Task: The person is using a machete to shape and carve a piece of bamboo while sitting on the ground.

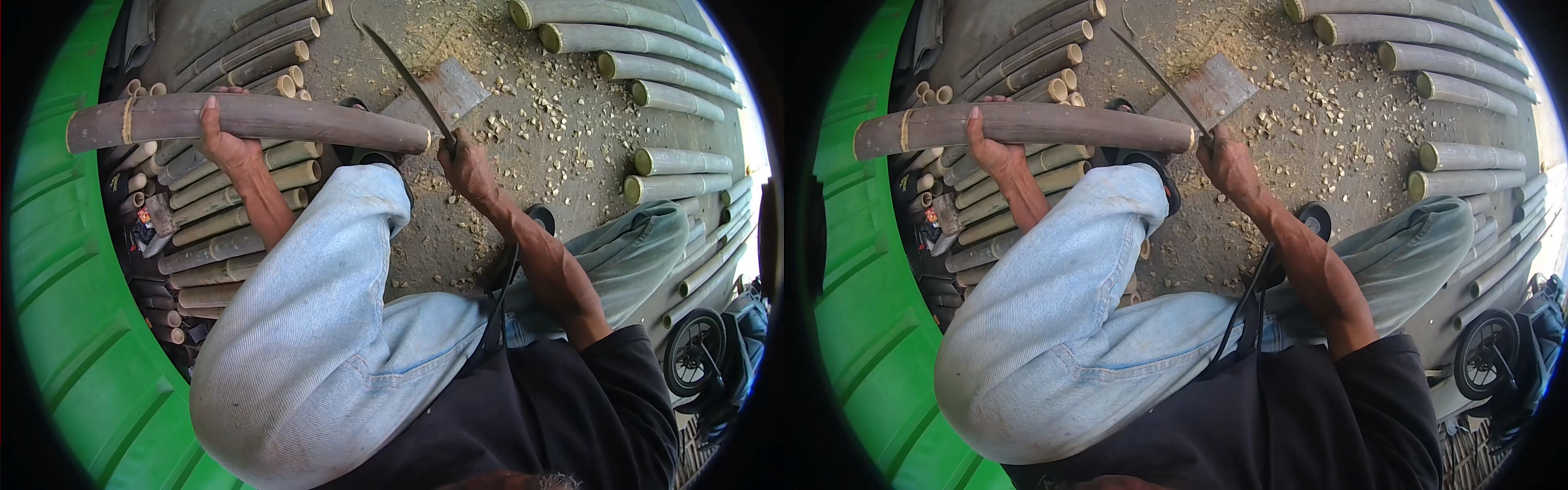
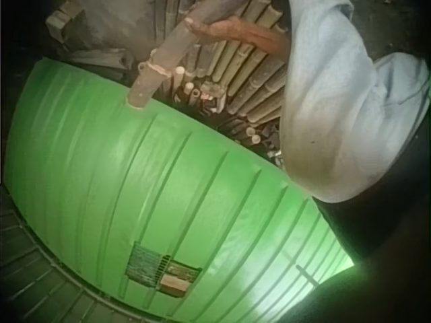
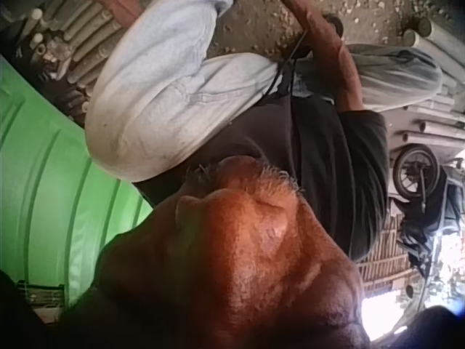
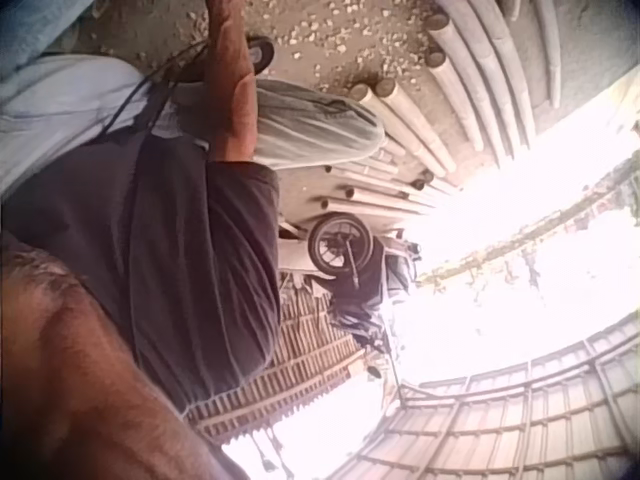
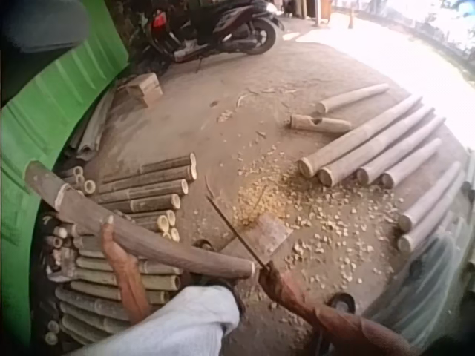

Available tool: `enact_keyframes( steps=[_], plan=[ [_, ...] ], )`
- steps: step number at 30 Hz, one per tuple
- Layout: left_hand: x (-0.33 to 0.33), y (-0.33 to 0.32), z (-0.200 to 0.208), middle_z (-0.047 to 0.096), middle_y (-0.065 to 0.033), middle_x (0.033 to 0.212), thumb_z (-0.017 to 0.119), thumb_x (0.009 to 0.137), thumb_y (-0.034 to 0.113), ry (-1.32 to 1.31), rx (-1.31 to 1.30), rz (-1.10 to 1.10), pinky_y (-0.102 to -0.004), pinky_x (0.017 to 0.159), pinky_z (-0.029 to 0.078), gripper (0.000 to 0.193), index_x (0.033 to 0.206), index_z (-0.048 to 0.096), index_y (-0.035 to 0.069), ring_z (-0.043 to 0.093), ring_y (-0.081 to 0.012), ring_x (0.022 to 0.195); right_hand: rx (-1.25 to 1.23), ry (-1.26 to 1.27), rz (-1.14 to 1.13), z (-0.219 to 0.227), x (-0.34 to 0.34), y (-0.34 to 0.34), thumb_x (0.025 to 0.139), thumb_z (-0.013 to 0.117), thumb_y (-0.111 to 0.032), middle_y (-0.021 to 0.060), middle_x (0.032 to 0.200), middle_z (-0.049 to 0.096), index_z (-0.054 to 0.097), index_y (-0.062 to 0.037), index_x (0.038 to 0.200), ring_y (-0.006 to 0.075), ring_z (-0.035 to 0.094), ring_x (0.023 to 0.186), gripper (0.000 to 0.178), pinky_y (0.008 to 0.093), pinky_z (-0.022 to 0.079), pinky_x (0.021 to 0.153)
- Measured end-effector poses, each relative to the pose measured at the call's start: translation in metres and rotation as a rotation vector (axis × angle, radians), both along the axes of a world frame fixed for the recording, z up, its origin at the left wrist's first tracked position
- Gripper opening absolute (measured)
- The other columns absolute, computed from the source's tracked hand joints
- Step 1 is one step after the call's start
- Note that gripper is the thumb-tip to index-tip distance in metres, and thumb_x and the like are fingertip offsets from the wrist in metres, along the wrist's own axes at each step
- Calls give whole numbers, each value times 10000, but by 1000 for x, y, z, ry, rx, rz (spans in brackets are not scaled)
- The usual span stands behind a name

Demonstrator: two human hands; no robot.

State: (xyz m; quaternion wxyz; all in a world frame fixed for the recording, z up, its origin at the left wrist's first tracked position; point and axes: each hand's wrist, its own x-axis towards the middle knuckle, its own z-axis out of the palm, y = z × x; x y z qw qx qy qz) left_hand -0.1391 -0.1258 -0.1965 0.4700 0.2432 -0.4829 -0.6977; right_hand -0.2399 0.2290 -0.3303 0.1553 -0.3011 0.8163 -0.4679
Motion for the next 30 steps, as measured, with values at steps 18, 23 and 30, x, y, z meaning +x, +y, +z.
enact_keyframes(
  steps=[18, 23, 30],
  plan=[
    [-22, 20, 28, 670, -164, 1096, 823, 809, 157, -138, -50, 459, -418, 929, 536, 416, 1108, 682, -95, 656, -260, 994, -136, 146, -128, 4, -3, -3, 977, 653, -168, 285, 785, 659, 508, 1, 1080, 475, 674, 715, 245, 536, 511, 612],
    [-21, 16, 27, 670, -158, 1044, 796, 828, 147, -123, -49, 463, -423, 885, 558, 399, 1111, 645, -89, 663, -267, 951, 390, -152, 8, -15, 5, 6, 1014, 563, -242, 316, 768, 652, 491, 23, 1026, 518, 653, 699, 275, 589, 495, 627],
    [-3, 13, 17, 635, -136, 932, 733, 875, 204, 8, -12, 168, -433, 810, 572, 309, 1052, 623, -24, 652, -282, 878, -155, 58, -76, 1, -6, -5, 986, 618, -142, 292, 778, 658, 497, 9, 1034, 496, 659, 682, 199, 550, 495, 587]
  ],
)
